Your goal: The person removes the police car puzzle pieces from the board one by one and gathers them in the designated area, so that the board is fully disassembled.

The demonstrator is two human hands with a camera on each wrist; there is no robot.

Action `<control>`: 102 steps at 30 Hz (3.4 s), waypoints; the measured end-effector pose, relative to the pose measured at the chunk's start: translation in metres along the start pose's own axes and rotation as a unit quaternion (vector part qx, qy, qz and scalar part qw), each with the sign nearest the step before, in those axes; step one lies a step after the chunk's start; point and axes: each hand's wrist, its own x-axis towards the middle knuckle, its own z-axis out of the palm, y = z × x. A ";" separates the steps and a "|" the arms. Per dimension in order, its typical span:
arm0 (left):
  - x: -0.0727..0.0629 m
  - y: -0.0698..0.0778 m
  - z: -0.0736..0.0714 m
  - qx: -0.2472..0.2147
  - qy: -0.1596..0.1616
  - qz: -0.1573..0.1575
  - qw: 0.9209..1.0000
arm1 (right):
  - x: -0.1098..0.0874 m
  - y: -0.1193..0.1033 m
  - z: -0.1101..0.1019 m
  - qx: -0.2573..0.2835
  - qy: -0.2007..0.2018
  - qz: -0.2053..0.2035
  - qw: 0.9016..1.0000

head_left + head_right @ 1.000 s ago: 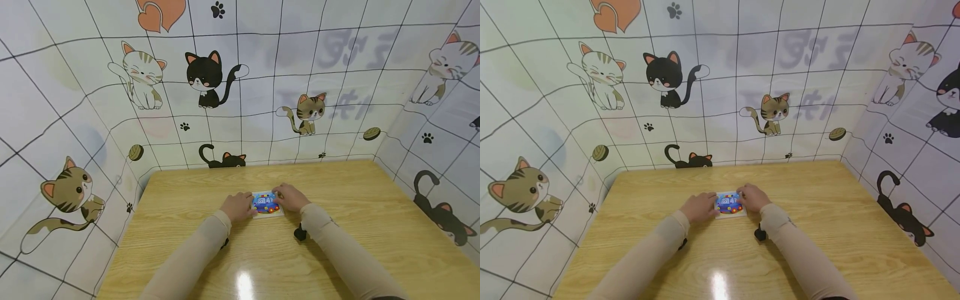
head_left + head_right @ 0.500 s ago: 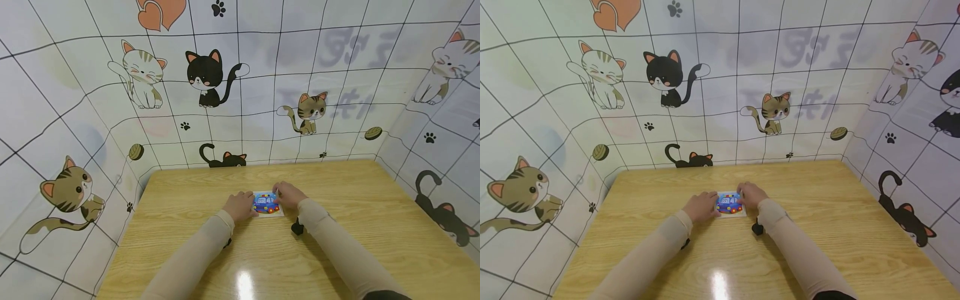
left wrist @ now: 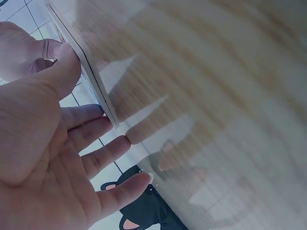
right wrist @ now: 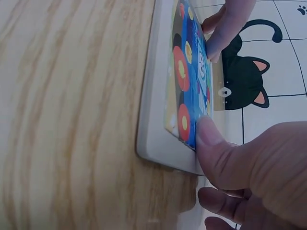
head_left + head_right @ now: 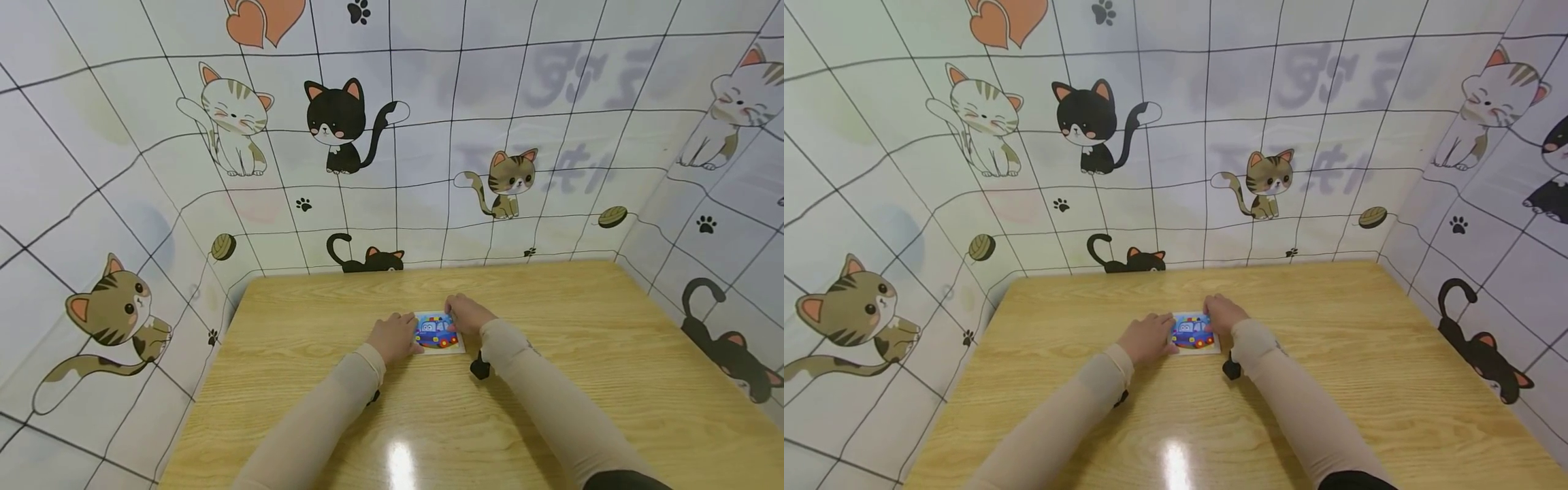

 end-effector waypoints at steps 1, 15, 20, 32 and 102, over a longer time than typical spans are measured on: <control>0.000 0.000 0.000 0.001 0.000 -0.001 1.000 | 0.000 0.000 0.001 0.001 0.003 0.003 1.000; -0.004 0.003 -0.001 0.000 0.004 -0.008 1.000 | 0.009 0.001 0.004 -0.001 -0.027 0.040 0.999; -0.003 0.003 0.000 0.011 0.009 -0.012 1.000 | 0.010 0.000 0.003 0.004 -0.040 0.042 0.998; -0.006 0.005 -0.006 0.002 0.006 -0.014 1.000 | 0.014 0.001 0.001 -0.019 -0.043 0.016 0.999; -0.006 0.001 0.004 -0.023 0.000 -0.008 1.000 | -0.039 0.062 -0.012 0.424 0.097 0.156 0.887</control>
